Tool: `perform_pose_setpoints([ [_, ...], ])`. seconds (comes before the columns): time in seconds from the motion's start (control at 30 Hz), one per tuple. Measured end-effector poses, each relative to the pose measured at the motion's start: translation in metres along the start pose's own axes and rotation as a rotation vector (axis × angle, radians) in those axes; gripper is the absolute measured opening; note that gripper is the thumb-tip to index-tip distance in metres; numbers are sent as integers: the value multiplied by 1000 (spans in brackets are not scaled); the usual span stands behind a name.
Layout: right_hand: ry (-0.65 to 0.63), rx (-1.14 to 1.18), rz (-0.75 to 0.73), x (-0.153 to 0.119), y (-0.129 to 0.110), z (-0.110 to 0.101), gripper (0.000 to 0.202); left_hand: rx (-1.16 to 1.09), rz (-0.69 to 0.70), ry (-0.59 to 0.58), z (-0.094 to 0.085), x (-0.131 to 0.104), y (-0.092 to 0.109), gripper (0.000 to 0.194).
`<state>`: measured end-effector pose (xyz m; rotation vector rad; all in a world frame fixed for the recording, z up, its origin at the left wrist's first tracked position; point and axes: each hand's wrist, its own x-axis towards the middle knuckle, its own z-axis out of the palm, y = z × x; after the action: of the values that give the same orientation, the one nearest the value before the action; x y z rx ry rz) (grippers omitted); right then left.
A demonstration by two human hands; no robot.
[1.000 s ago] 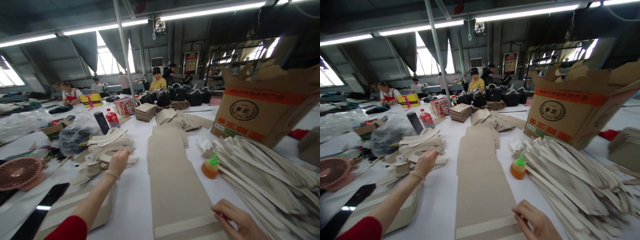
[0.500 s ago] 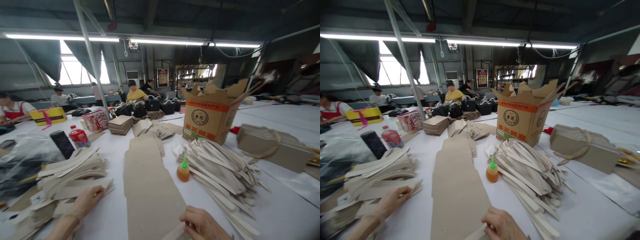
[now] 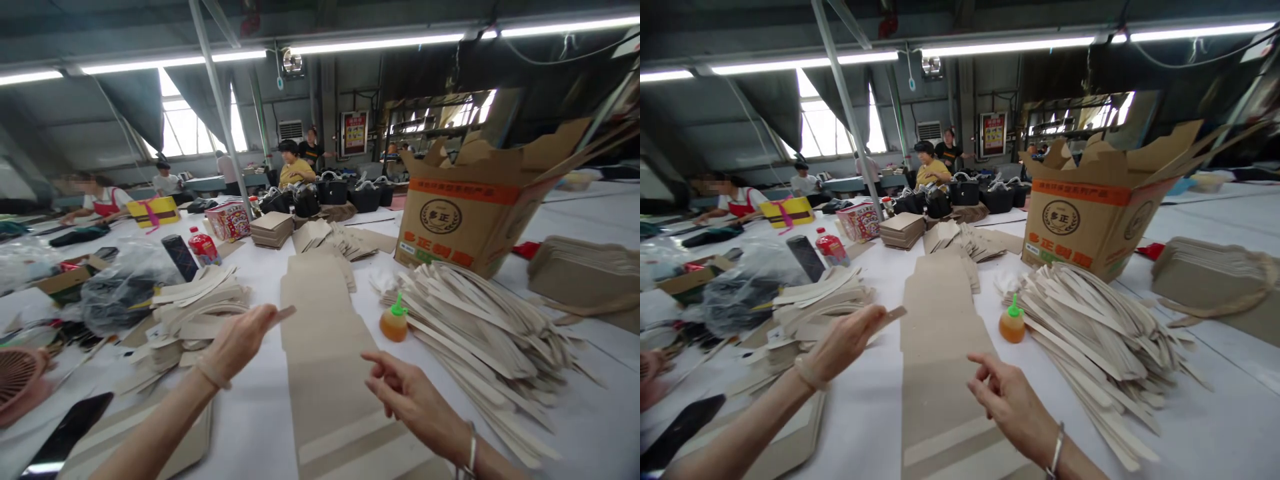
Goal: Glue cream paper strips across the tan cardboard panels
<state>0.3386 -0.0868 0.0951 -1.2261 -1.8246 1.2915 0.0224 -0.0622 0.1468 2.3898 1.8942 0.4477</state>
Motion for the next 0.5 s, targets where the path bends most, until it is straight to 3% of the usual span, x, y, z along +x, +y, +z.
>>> perform_pose_setpoints([
  [0.13, -78, 207, -7, 17, -23, 22, 47, -179, 181, -122, 11, -14, 66, 22],
  [0.23, -90, 271, 27, 25, -26, 25, 30, -326, 175, -175, 19, -23, 87, 22],
  [0.37, -32, 324, 168, 26, -3, 6, 34, -593, -45, -367, 29, -35, 70, 27],
  [0.5, -11, 334, 281, 23, 31, -18, 34, -794, -297, -547, 57, -54, 38, 37],
])
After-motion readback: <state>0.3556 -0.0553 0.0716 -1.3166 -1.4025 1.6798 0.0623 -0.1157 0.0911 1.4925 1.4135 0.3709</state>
